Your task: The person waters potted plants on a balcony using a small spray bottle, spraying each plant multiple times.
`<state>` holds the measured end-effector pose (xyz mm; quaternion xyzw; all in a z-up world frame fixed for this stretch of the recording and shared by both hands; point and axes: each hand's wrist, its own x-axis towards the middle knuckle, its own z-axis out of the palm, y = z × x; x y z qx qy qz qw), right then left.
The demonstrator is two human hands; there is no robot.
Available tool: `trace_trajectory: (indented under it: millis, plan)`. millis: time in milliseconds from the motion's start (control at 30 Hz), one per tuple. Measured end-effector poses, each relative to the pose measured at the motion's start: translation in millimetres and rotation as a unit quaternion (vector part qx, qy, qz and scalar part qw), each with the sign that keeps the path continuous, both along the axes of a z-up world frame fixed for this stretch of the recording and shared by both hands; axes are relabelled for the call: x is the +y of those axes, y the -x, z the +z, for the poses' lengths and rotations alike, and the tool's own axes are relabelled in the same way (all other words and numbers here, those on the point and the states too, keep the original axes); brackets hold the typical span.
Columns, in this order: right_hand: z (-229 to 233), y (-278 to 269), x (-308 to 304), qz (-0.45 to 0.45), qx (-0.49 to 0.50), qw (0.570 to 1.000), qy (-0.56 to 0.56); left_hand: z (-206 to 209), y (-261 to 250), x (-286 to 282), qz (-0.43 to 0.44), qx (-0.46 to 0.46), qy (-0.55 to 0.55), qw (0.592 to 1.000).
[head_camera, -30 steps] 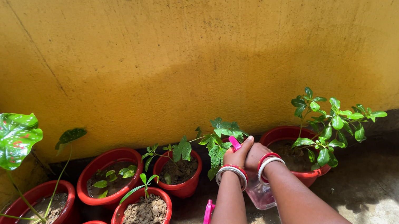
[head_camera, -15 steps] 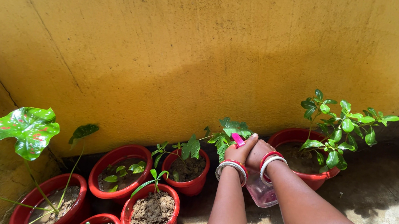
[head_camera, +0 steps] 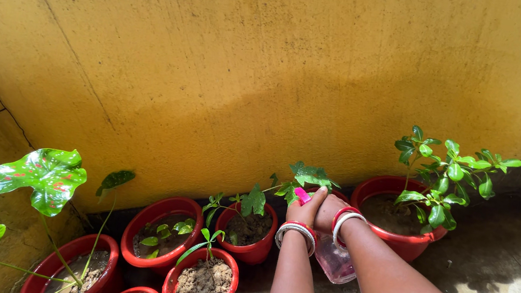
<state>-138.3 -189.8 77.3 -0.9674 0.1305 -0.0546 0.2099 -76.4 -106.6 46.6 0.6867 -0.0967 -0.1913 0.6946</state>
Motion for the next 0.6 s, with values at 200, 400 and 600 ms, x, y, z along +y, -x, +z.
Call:
trace_trajectory:
  millis: [200, 400, 600]
  plan:
    - [11.6, -7.7, 15.8, -0.031, 0.026, 0.999, 0.014, -7.0, -20.2, 4.0, 0.022, -0.001, -0.01, 1.0]
    - [-23.2, -30.6, -0.7, -0.036, 0.053, 0.997, 0.031, -35.1, -29.4, -8.8, 0.049, 0.072, 0.049, 0.995]
    - [-24.1, -21.5, -9.8, -0.04, 0.071, 0.995, -0.053, -38.9, -14.3, -19.6, 0.066, 0.112, 0.084, 0.988]
